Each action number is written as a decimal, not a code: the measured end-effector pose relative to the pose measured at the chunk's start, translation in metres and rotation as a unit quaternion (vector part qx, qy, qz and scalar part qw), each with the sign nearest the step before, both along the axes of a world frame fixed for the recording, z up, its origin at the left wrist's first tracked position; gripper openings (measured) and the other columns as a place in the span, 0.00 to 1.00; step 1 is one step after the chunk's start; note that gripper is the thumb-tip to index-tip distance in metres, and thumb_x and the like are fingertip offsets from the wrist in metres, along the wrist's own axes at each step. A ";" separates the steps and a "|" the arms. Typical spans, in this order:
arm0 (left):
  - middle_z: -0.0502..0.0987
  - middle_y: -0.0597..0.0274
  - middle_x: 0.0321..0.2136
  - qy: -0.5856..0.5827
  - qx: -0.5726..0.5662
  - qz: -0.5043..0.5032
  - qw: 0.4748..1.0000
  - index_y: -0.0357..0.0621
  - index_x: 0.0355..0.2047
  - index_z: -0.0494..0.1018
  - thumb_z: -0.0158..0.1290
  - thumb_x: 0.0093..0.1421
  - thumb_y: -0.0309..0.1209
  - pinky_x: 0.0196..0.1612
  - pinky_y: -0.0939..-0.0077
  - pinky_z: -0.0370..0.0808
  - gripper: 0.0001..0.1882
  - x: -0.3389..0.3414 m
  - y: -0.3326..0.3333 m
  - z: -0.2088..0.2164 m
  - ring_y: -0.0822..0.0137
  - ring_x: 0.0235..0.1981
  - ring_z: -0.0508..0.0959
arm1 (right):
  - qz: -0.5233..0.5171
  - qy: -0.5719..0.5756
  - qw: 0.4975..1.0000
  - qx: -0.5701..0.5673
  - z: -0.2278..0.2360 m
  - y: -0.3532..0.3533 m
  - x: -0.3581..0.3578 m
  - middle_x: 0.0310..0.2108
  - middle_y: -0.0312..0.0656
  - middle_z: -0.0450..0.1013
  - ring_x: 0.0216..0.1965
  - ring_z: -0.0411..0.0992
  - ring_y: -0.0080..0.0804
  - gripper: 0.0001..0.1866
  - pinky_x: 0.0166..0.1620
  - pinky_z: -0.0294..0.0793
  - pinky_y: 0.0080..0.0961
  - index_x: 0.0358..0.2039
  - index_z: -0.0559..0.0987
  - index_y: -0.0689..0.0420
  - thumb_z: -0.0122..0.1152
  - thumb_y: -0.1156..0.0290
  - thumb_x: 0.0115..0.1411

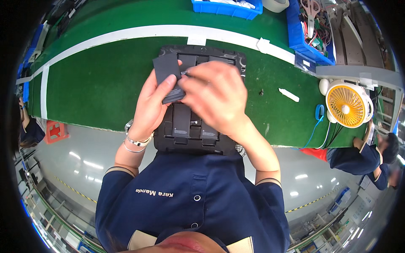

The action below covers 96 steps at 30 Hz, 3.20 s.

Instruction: Assembling black plastic housings and adhesive components on a factory assembly line.

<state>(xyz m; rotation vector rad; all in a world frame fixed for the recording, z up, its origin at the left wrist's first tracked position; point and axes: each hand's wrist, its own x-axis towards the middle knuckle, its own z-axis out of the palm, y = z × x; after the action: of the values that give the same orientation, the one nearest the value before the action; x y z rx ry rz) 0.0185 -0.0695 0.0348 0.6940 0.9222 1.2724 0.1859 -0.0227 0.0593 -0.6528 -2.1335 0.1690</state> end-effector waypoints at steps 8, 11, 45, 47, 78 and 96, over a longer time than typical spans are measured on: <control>0.73 0.60 0.36 0.081 0.070 -0.016 0.994 0.40 0.52 0.58 0.56 0.60 0.22 0.34 0.77 0.78 0.24 0.008 -0.001 0.005 0.71 0.30 0.79 | 0.066 0.202 0.812 -0.544 -0.009 -0.003 0.011 0.32 0.34 0.71 0.35 0.72 0.20 0.08 0.41 0.72 0.21 0.36 0.76 0.64 0.57 0.71 0.64; 0.74 0.61 0.36 0.096 0.070 -0.022 0.993 0.39 0.52 0.58 0.55 0.59 0.21 0.34 0.77 0.78 0.23 0.009 0.003 0.009 0.72 0.29 0.78 | 0.090 0.206 0.786 -0.575 -0.007 -0.001 0.009 0.31 0.35 0.71 0.31 0.72 0.20 0.07 0.40 0.71 0.20 0.34 0.75 0.64 0.56 0.72 0.64; 0.70 0.60 0.33 0.203 0.044 -0.071 0.976 0.37 0.47 0.62 0.55 0.54 0.24 0.26 0.77 0.75 0.20 0.058 -0.004 0.015 0.69 0.26 0.75 | 0.230 0.414 0.651 -0.593 -0.044 -0.028 0.051 0.27 0.38 0.76 0.25 0.75 0.22 0.06 0.35 0.73 0.20 0.32 0.76 0.64 0.56 0.75 0.63; 0.70 0.59 0.32 0.212 0.035 -0.068 0.974 0.37 0.47 0.62 0.53 0.57 0.27 0.26 0.76 0.75 0.18 0.060 -0.006 0.013 0.69 0.25 0.74 | 0.185 0.408 0.691 -0.567 -0.050 -0.032 0.053 0.28 0.38 0.76 0.28 0.75 0.22 0.06 0.36 0.74 0.20 0.35 0.76 0.63 0.57 0.73 0.63; 0.69 0.60 0.50 0.704 0.173 0.038 0.688 0.48 0.47 0.73 0.63 0.52 0.33 0.53 0.63 0.69 0.21 -0.009 0.051 -0.026 0.56 0.52 0.67 | -0.293 0.115 0.904 -0.291 -0.087 -0.053 0.111 0.30 0.40 0.73 0.31 0.72 0.29 0.05 0.35 0.70 0.24 0.37 0.77 0.62 0.55 0.79 0.61; 0.67 0.52 0.54 0.698 0.108 0.061 0.706 0.40 0.54 0.68 0.55 0.60 0.32 0.59 0.59 0.63 0.22 -0.054 -0.017 -0.028 0.50 0.57 0.65 | -0.127 -0.224 0.952 -0.165 -0.037 0.009 0.044 0.55 0.48 0.65 0.60 0.60 0.49 0.34 0.62 0.59 0.46 0.54 0.70 0.59 0.72 0.66 0.45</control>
<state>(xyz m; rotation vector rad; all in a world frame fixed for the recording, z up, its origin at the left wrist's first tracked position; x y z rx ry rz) -0.0355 -0.0865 0.0073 1.9192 2.0577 0.7815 0.2295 -0.0137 0.0220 -1.2534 -2.4473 0.2579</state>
